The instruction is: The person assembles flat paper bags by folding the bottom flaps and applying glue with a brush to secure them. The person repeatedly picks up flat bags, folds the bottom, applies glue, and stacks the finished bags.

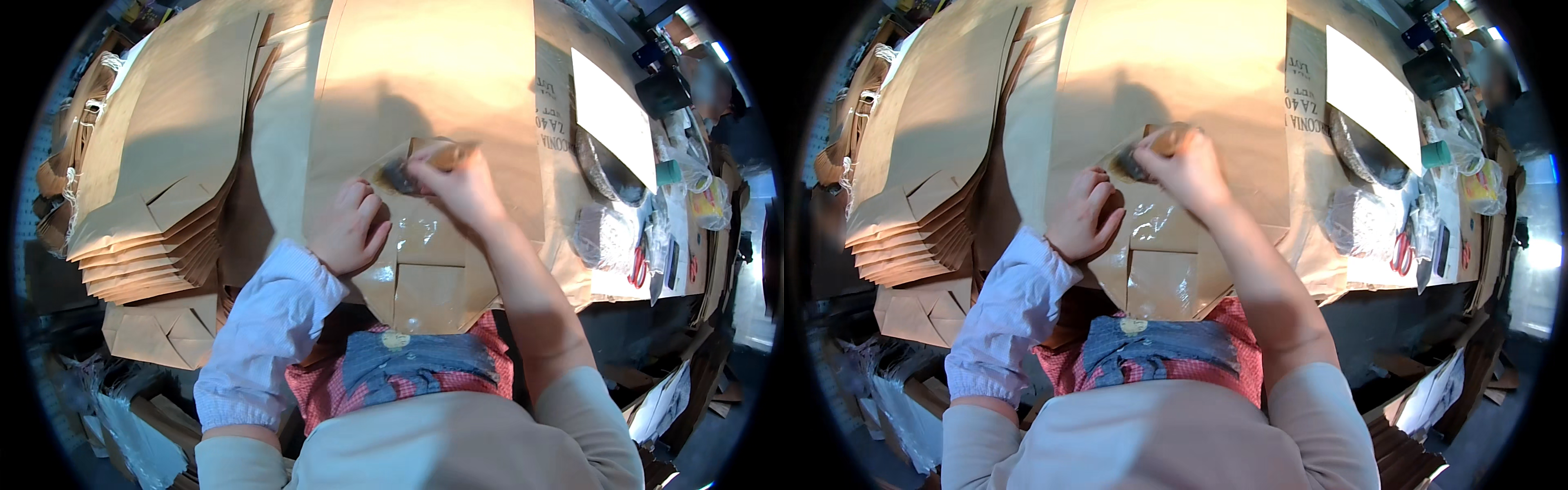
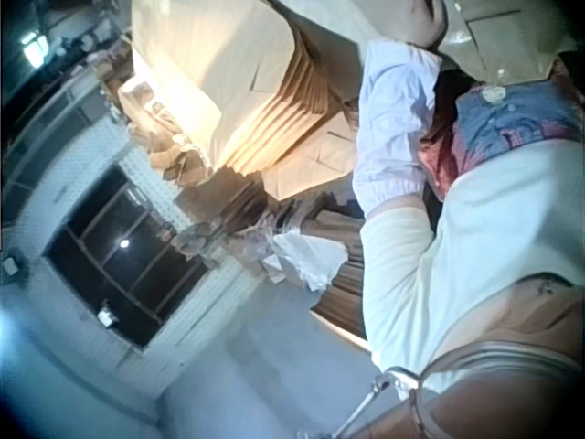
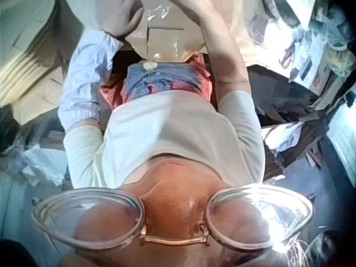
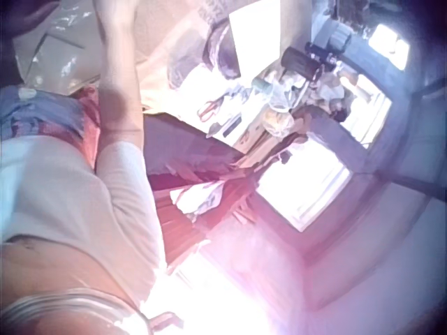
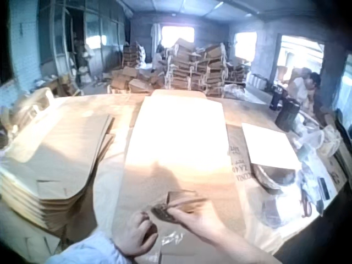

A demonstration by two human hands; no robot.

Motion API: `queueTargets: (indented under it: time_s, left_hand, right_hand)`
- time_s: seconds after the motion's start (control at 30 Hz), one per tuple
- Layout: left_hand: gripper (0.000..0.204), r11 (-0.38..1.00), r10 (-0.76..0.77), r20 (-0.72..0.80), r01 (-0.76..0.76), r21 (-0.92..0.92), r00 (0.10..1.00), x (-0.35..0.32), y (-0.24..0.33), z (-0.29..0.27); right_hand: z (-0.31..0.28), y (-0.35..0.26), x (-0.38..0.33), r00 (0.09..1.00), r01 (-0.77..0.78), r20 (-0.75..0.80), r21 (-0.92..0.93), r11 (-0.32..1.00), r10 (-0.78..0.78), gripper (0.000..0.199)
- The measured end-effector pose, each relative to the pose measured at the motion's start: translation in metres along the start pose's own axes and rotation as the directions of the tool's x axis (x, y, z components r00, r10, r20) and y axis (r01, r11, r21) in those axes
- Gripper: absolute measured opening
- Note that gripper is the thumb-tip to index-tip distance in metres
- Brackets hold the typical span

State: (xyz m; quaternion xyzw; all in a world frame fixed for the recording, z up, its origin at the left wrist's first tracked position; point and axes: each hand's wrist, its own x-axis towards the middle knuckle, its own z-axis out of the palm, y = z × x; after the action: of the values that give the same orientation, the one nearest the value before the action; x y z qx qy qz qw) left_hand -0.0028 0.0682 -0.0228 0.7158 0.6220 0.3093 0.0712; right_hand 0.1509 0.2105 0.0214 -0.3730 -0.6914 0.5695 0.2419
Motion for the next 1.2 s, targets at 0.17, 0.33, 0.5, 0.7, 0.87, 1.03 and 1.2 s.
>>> queueTargets:
  time_s: [0.17, 0.33, 0.5, 0.7, 0.87, 1.03, 1.2]
  left_hand:
    - [0.029, 0.999, -0.007, 0.028, 0.006, 0.041, 1.000, 0.000, -0.001, -0.005]
    - [0.028, 1.000, 0.019, -0.018, -0.020, -0.019, 1.000, 0.002, -0.005, 0.002]
    - [0.026, 0.997, -0.075, 0.014, 0.075, -0.034, 0.997, 0.008, 0.017, -0.007]
    - [0.025, 0.999, -0.022, -0.008, 0.022, 0.046, 1.000, 0.005, 0.014, 0.000]
    - [0.018, 0.989, -0.132, 0.137, 0.121, 0.087, 0.982, 0.012, -0.001, -0.011]
    - [0.034, 0.922, -0.356, 0.166, 0.375, -0.100, 0.919, 0.067, -0.027, -0.022]
    - [0.022, 0.942, -0.333, 0.591, 0.285, 0.177, 0.734, 0.080, -0.043, -0.039]
  right_hand:
    - [-0.005, -0.010, 0.034, 1.000, 0.009, 0.006, -0.332, 0.943, -0.007, 0.020]
    - [-0.046, -0.030, -0.015, 0.925, 0.281, -0.229, -0.126, 0.952, -0.303, 0.017]
    - [-0.130, -0.015, -0.104, 0.860, 0.448, 0.082, -0.594, 0.668, -0.504, 0.026]
    - [-0.276, 0.048, -0.137, 0.813, 0.204, 0.078, -0.966, 0.158, -0.577, 0.042]
    - [-0.242, 0.031, -0.140, 0.875, 0.266, 0.168, -0.951, 0.160, -0.453, 0.035]
    - [-0.120, 0.026, -0.084, 0.946, 0.282, 0.027, -0.557, 0.781, -0.322, 0.011]
    - [-0.124, 0.041, -0.008, 0.887, -0.064, 0.355, -0.540, 0.839, 0.297, 0.010]
